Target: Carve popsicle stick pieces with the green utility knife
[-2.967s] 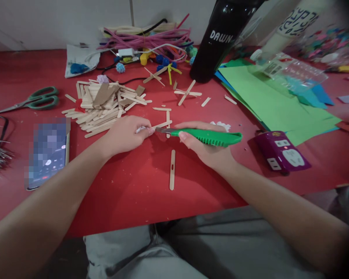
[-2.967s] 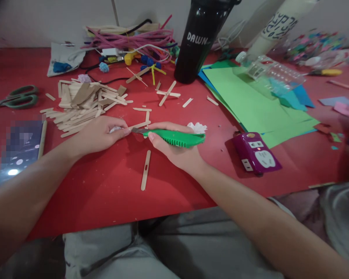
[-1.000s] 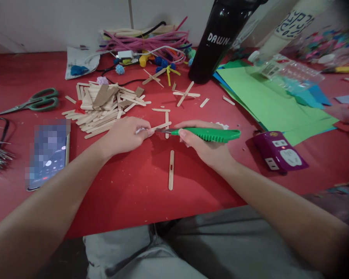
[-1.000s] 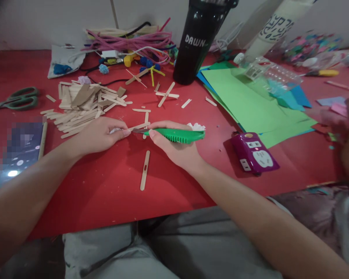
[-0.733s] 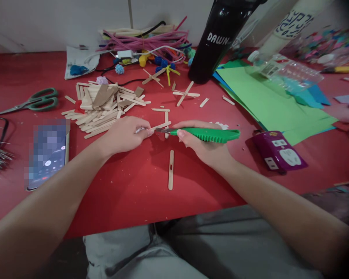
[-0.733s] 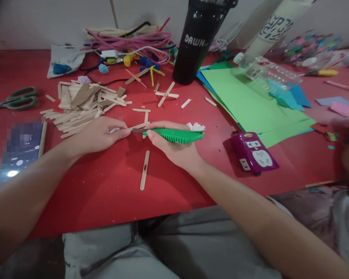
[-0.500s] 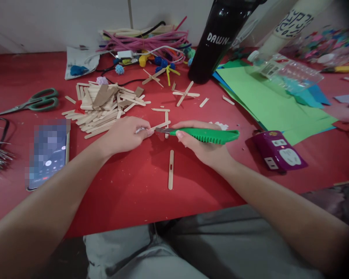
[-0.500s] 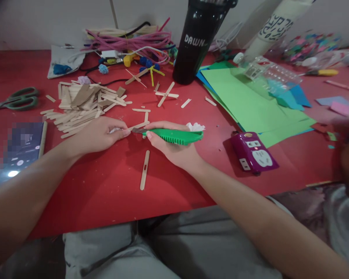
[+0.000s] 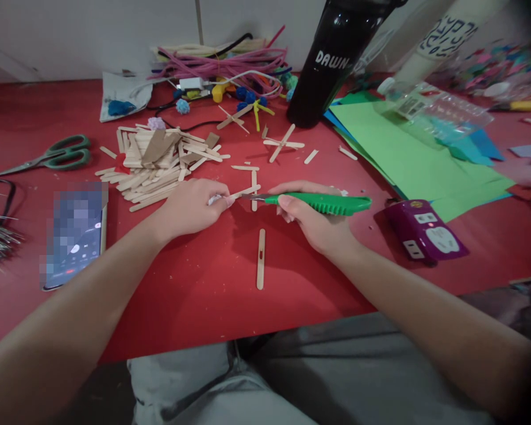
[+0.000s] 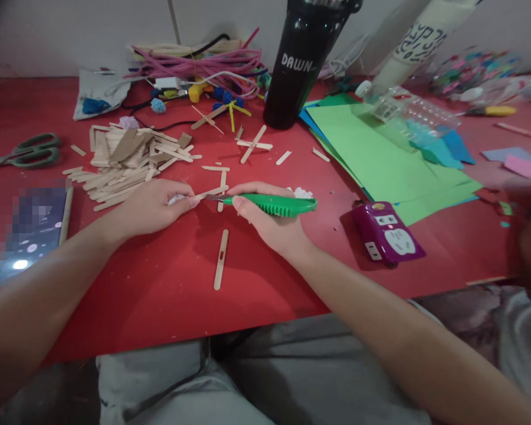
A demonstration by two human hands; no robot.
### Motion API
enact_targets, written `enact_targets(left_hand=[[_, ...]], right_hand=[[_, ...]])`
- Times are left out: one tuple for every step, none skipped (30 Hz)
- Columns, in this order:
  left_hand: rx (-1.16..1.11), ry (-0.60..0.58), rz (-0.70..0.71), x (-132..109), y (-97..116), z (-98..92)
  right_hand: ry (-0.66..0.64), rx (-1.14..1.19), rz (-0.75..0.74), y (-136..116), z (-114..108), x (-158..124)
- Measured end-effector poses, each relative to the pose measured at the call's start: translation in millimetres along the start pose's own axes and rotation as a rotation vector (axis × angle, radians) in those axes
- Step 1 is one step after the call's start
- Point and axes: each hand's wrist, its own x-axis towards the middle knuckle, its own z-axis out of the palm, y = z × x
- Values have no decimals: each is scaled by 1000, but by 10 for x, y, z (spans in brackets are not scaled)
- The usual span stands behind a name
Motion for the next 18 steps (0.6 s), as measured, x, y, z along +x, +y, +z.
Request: enact_targets(left_hand=[[-1,0,-2,1,-2,3],[-1,0,-5,2,-4,5],[0,1,-10,2,-4,6],[1,1,-12,2,-4,6],[1,2,-14,1,-2,6],[2,2,-15,0,0,5],[2,3,-16,-1,3,4],[2,4,-18,-2,5,3],[3,6,-18,-3,6,3],[2,7,-18,-3,6,3],[1,9,-16,-3,6,3],[0,10,-14,-3,5,4],[0,10,-12,-2,5,5],[0,11,-10,-2,4,6],[0,13,-10,-2,5,6],[1,15,-10,-1,5,7],[2,18,-11,-1,7,8],[3,18,-12,-1,8,9]], right_hand=[[-2,-13,-4,-9,-3,-1],[-4,-24,-9,-16,-6,-3],[-7,-34,-14,-21,-8,-4],[-10,-45,-16,-25,-11,-5],[-10,-55,-18,-27,-12,-5],[-8,-65,-20,-29,-13,-6],[-10,-74,-20,-31,-13,-7],[-11,-80,-21,-33,-13,-7],[-13,-83,-22,-36,-13,-7],[-15,-83,-22,-39,-13,-8],[-16,-81,-24,-43,-12,-9],[-17,-77,-26,-47,-11,-9],[-18,-74,-26,-52,-10,-10],[-20,-73,-27,-56,-9,-12],[-24,-74,-25,-60,-8,-13],[-27,-77,-23,-63,-6,-14],[-27,-81,-23,-64,-4,-16],[-24,-86,-24,-64,-2,-17]])
